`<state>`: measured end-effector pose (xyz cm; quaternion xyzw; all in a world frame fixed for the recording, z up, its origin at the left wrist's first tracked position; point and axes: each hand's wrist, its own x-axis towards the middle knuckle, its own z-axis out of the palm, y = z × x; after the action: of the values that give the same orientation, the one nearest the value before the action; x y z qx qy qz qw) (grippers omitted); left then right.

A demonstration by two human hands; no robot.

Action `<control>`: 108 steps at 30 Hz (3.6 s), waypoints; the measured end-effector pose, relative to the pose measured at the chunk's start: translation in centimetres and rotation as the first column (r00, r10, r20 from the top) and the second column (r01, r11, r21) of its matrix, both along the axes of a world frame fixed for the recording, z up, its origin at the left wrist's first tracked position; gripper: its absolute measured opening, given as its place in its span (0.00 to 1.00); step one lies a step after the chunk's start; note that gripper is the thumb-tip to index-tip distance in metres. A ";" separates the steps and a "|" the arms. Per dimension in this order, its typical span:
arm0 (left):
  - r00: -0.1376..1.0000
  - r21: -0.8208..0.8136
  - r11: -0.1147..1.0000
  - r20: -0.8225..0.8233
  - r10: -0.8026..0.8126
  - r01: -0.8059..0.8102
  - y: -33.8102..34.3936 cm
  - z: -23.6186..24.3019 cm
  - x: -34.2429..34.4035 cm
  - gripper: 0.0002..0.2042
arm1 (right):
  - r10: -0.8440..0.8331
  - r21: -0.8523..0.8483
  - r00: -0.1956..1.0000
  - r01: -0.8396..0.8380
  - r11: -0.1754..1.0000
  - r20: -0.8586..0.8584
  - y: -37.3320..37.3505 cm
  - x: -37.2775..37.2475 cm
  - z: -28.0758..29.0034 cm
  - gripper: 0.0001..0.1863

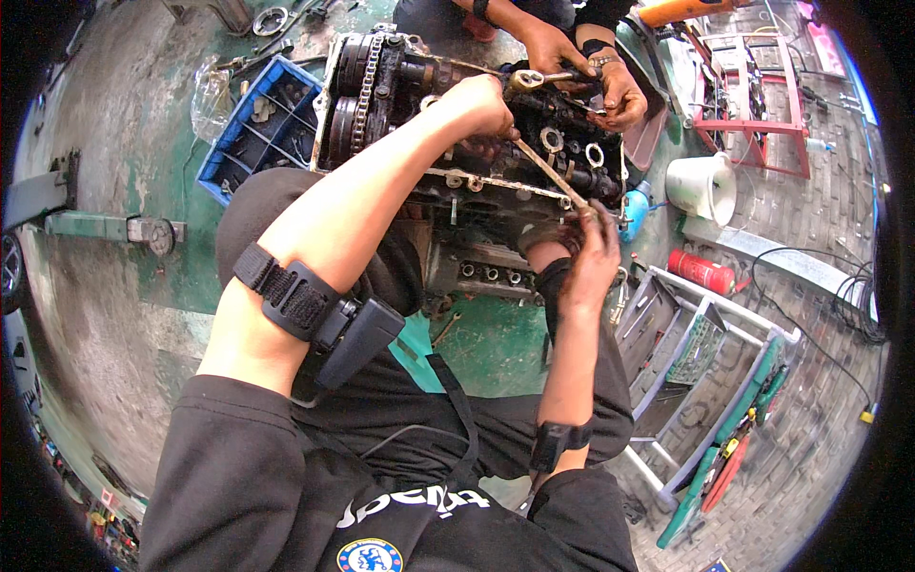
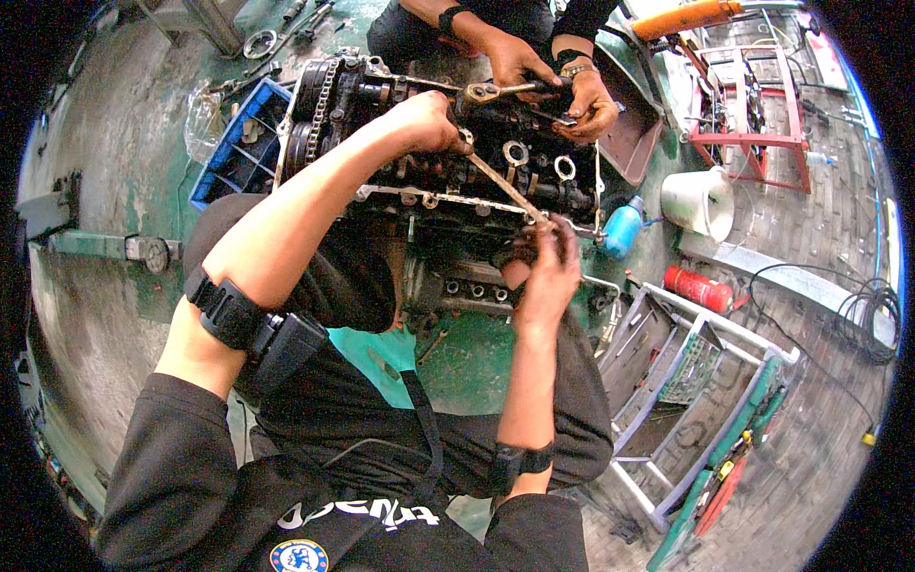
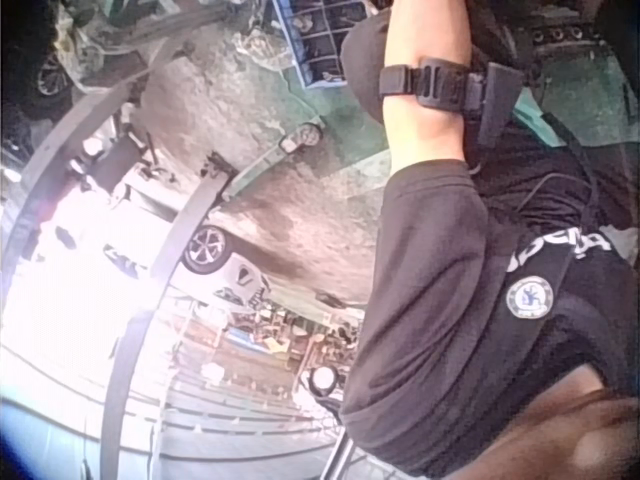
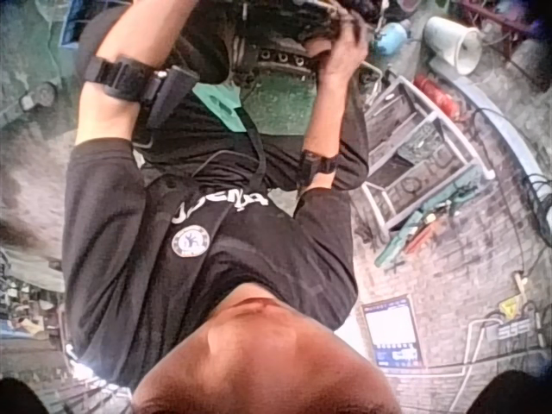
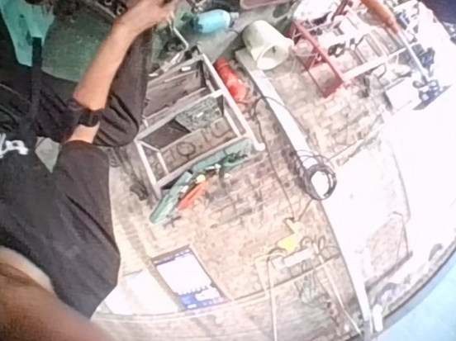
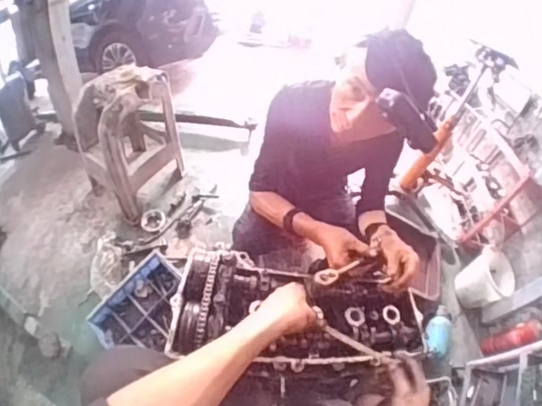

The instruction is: The person works on a disassembled engine block, using a wrench to tighten bolts on the cylinder head while another person assists. The camera wearer stabilizes the engine and manipulates bolts with both hands.

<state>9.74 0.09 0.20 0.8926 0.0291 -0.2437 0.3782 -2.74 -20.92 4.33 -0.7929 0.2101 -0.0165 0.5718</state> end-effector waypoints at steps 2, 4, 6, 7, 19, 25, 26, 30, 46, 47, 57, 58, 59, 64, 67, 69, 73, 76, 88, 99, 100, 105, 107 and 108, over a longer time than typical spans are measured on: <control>0.999 0.023 0.999 -0.041 -0.031 0.032 0.2 0.6 0.1 0.28 | 0.227 -0.136 0.968 -0.240 0.961 -0.107 1.9 -3.2 1.2 0.12; 0.999 0.031 0.999 -0.001 -0.037 0.037 0.5 0.9 0.0 0.28 | 0.813 0.084 0.565 -0.811 0.578 -0.138 2.9 -7.5 3.4 0.13; 0.995 0.081 0.992 0.009 -0.096 0.095 0.4 1.1 0.4 0.28 | 0.998 0.656 0.070 -0.752 0.059 -0.010 3.1 -10.6 4.9 0.12; 0.995 0.089 0.991 -0.009 -0.097 0.097 0.4 1.0 0.5 0.29 | 1.000 0.489 0.021 -0.872 0.021 -0.006 3.2 -11.5 4.9 0.16; 0.989 -0.047 0.989 -0.012 -0.144 0.143 0.5 0.8 0.8 0.25 | 0.564 0.193 0.767 -0.530 0.826 -0.305 1.5 -9.5 2.4 0.16; 0.970 -0.526 0.815 -0.142 0.199 -0.244 0.7 3.9 -0.1 0.18 | 0.508 0.198 0.810 -0.469 0.861 -0.292 2.8 -9.3 2.2 0.16; 0.976 -0.548 0.808 -0.136 0.170 -0.217 0.4 4.1 -0.2 0.18 | 0.468 0.177 0.821 -0.434 0.883 -0.327 3.0 -8.9 2.2 0.17; 0.993 -0.628 0.775 0.020 0.116 -0.078 -1.1 4.1 -0.7 0.14 | 0.343 0.406 0.921 -0.246 0.880 -0.186 3.6 -6.3 2.3 0.26; 0.988 -0.296 0.955 0.139 0.071 -0.027 -0.4 1.9 0.5 0.17 | 0.183 0.791 0.949 0.097 0.604 -0.256 1.2 -0.5 -0.5 0.12; 0.978 -0.202 0.979 0.201 0.048 -0.006 -0.3 1.8 0.5 0.19 | 0.161 0.759 0.953 0.096 0.644 -0.257 1.2 -0.3 -0.6 0.12; 0.985 -0.121 0.978 0.043 -0.166 0.170 0.9 0.3 0.6 0.24 | 0.086 0.504 0.971 0.040 0.863 -0.225 0.4 0.7 -0.1 0.11; 0.992 -0.132 0.983 0.010 -0.127 0.127 0.8 0.0 0.7 0.24 | 0.105 0.506 0.971 0.018 0.862 -0.213 0.4 0.7 -0.2 0.11; 0.995 -0.134 0.986 -0.002 -0.099 0.098 0.6 -0.5 0.8 0.23 | 0.098 0.487 0.969 0.026 0.873 -0.227 0.3 0.8 -0.2 0.11; 0.998 -0.134 0.990 0.046 -0.029 0.035 0.0 -2.5 0.9 0.19 | 0.100 0.422 0.973 -0.003 0.906 -0.208 0.1 1.2 -0.2 0.11; 0.995 -0.348 0.937 -0.102 -0.004 -0.032 -0.1 -3.4 1.0 0.17 | 0.068 0.447 0.984 0.011 0.895 -0.162 -0.1 1.4 -0.3 0.10; 0.975 -0.479 0.871 -0.222 -0.003 -0.106 0.2 -4.0 1.0 0.23 | 0.038 0.447 0.987 0.036 0.894 -0.156 -0.4 1.6 -0.3 0.11; 0.999 -0.345 0.939 -0.044 0.000 -0.015 0.0 -4.7 1.4 0.26 | 0.048 0.476 0.994 0.005 0.879 -0.100 -1.4 1.9 -0.4 0.13; 1.000 -0.323 0.946 -0.029 0.006 -0.015 -0.1 -4.7 1.4 0.26 | 0.035 0.452 0.995 0.010 0.892 -0.091 -2.0 2.3 -0.8 0.13; 0.994 -0.307 0.947 -0.068 0.080 -0.097 -0.4 -2.6 0.1 0.11 | -0.019 0.474 0.998 0.042 0.880 -0.053 -2.5 2.6 -1.5 0.16; 0.954 -0.453 0.857 -0.268 0.133 -0.247 0.0 -1.1 -0.7 0.13 | -0.026 0.451 0.999 0.033 0.892 -0.021 -3.4 5.8 -1.4 0.14; 0.963 -0.444 0.870 -0.245 0.112 -0.214 0.0 -1.3 -0.6 0.13 | -0.021 0.450 1.000 0.024 0.892 -0.011 -3.4 6.2 -1.4 0.15; 0.987 -0.360 0.923 -0.133 0.095 -0.137 -0.1 -2.1 -0.4 0.12 | 0.018 0.374 1.000 -0.013 0.928 -0.010 -3.9 7.1 -1.8 0.13; 0.992 -0.345 0.933 -0.102 0.077 -0.108 0.0 -2.0 -0.4 0.11 | 0.024 0.258 1.000 -0.027 0.966 0.018 -3.7 6.6 -1.8 0.13; 0.992 -0.309 0.944 -0.084 0.092 -0.114 0.1 -1.8 -0.3 0.14 | 0.047 0.174 0.997 -0.057 0.983 0.059 -3.3 5.9 -1.7 0.13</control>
<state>9.43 0.18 -1.58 0.8097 0.0497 -0.2554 0.5260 3.17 -24.27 2.59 -0.7440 0.1742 -0.0048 0.6451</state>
